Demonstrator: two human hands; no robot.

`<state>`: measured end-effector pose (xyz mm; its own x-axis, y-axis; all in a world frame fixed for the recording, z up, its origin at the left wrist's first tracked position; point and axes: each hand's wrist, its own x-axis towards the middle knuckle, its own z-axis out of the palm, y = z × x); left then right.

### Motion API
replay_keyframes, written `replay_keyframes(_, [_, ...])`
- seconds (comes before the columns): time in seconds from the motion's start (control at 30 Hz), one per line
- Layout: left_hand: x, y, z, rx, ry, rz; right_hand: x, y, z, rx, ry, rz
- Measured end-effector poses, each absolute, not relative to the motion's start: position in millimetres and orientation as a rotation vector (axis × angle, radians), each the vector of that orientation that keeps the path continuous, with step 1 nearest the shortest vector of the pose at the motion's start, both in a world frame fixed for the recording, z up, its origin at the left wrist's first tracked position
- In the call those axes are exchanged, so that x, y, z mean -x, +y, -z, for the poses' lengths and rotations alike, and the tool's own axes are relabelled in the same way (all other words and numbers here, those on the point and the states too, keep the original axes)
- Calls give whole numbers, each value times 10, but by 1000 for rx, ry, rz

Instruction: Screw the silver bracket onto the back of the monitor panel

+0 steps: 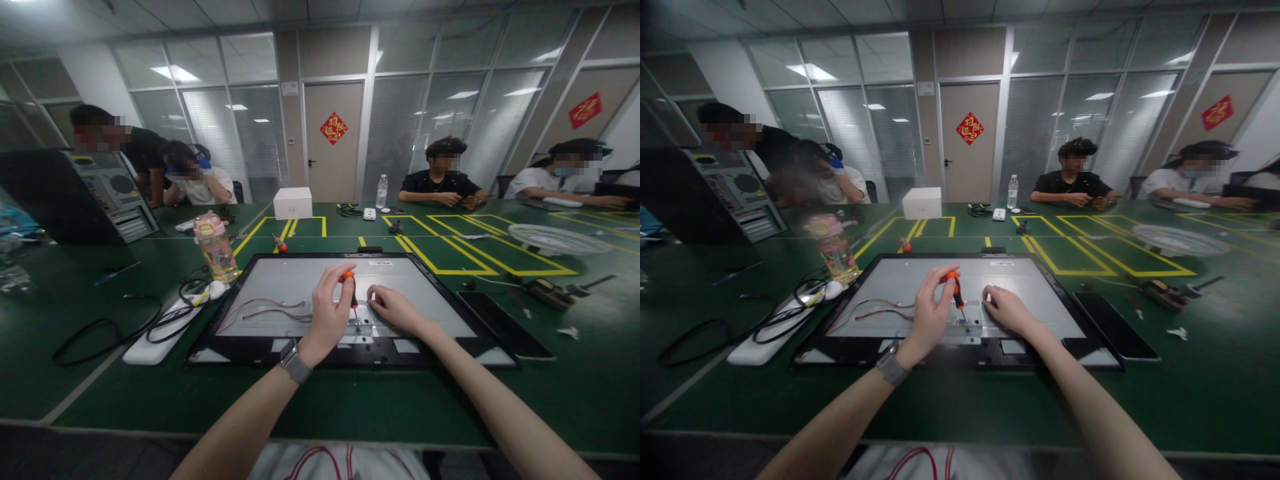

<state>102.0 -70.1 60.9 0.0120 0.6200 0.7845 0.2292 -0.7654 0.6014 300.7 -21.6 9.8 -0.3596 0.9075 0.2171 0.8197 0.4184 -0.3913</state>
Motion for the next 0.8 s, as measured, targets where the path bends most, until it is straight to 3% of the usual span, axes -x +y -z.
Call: replay_keyframes(0.8, [-1018,-700,-614,-1980,903,-1858,-3009,-220,-100,1461,-2289,-291])
